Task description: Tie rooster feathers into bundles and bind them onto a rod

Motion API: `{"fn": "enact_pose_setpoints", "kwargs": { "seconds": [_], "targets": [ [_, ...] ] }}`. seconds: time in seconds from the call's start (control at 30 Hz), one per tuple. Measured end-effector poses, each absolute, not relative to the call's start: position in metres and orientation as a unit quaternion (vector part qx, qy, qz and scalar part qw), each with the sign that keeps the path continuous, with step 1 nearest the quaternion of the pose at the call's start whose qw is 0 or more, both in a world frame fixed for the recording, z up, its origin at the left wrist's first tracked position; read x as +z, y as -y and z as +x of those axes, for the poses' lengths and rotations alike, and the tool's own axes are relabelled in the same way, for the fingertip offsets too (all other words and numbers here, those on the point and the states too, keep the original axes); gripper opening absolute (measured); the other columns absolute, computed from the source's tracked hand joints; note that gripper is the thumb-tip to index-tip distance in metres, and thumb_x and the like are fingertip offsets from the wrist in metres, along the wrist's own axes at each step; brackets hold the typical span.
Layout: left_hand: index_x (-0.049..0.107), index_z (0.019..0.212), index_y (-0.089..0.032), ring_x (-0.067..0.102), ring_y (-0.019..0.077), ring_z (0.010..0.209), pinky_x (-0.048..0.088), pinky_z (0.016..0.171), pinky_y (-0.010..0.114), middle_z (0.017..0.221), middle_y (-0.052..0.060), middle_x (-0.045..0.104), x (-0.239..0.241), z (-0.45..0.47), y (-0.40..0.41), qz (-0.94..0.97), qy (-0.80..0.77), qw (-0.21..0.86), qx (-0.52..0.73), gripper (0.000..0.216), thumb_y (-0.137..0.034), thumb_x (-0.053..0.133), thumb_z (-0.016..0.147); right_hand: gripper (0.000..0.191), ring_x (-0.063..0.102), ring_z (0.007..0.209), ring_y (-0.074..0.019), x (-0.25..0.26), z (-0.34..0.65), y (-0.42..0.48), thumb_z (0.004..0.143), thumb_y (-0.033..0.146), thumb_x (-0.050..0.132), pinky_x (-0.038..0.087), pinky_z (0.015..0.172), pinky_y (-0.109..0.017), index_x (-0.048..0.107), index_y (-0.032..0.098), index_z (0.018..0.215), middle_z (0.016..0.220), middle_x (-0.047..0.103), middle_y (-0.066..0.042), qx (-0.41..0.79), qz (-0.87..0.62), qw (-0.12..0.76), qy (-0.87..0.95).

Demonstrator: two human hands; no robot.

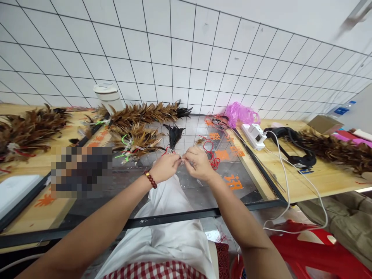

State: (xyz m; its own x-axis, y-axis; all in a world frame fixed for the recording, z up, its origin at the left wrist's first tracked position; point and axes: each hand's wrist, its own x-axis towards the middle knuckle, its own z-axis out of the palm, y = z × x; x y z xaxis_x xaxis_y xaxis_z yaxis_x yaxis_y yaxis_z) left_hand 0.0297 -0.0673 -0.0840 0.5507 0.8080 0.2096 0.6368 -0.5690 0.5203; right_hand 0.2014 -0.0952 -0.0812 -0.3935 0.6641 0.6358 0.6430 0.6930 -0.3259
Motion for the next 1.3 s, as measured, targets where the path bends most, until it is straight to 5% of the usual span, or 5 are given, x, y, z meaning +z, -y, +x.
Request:
{"fn": "enact_pose_setpoints", "kwargs": {
  "seconds": [0.23,0.57,0.73,0.9,1.3],
  "targets": [
    [0.060,0.080,-0.017,0.059,0.0211,0.073,0.038,0.065,0.032,0.080,0.009,0.066,-0.081,0.028,0.079,0.913,-0.345,0.121,0.179,0.031,-0.032,0.035,0.091,0.019,0.053,0.067,-0.0149,-0.080,0.205,0.093,0.086,0.029,0.057,0.041,0.066,-0.030,0.065,0.018,0.072,0.068,0.058,-0.003,0.151,-0.398,0.442,0.790],
    [0.053,0.065,-0.016,0.032,0.0068,0.044,0.021,0.043,0.023,0.065,-0.001,0.052,-0.083,0.039,0.065,0.569,-0.400,0.586,0.415,0.024,-0.029,0.041,0.082,0.029,0.049,0.068,-0.0108,-0.087,0.200,0.084,0.080,0.044,0.064,0.039,0.063,-0.027,0.068,0.025,0.102,0.095,0.060,-0.002,0.379,-0.420,0.552,0.612],
    [0.059,0.062,-0.016,0.048,0.0099,0.060,0.035,0.049,0.022,0.080,0.004,0.057,-0.089,0.036,0.059,0.618,-0.399,0.468,0.489,0.024,-0.024,0.046,0.081,0.046,0.045,0.059,-0.0085,-0.095,0.184,0.085,0.067,0.044,0.076,0.037,0.055,-0.024,0.063,0.025,0.106,0.083,0.059,0.001,0.472,-0.396,0.506,0.603],
    [0.059,0.060,-0.016,0.053,0.0131,0.071,0.043,0.064,0.024,0.072,0.003,0.056,-0.095,0.034,0.059,0.669,-0.415,0.359,0.502,0.029,-0.024,0.044,0.084,0.037,0.045,0.053,-0.0091,-0.099,0.180,0.082,0.069,0.054,0.070,0.037,0.052,-0.025,0.064,0.018,0.075,0.062,0.055,0.002,0.458,-0.448,0.498,0.584],
    [0.062,0.066,-0.015,0.039,0.0063,0.045,0.030,0.043,0.021,0.054,-0.004,0.047,-0.075,0.035,0.071,0.535,-0.356,0.594,0.484,0.028,-0.041,0.065,0.073,0.030,0.043,0.048,-0.0077,-0.094,0.192,0.080,0.064,0.045,0.074,0.031,0.046,-0.022,0.064,0.018,0.065,0.053,0.054,0.003,0.522,-0.455,0.498,0.522]
  ]
}}
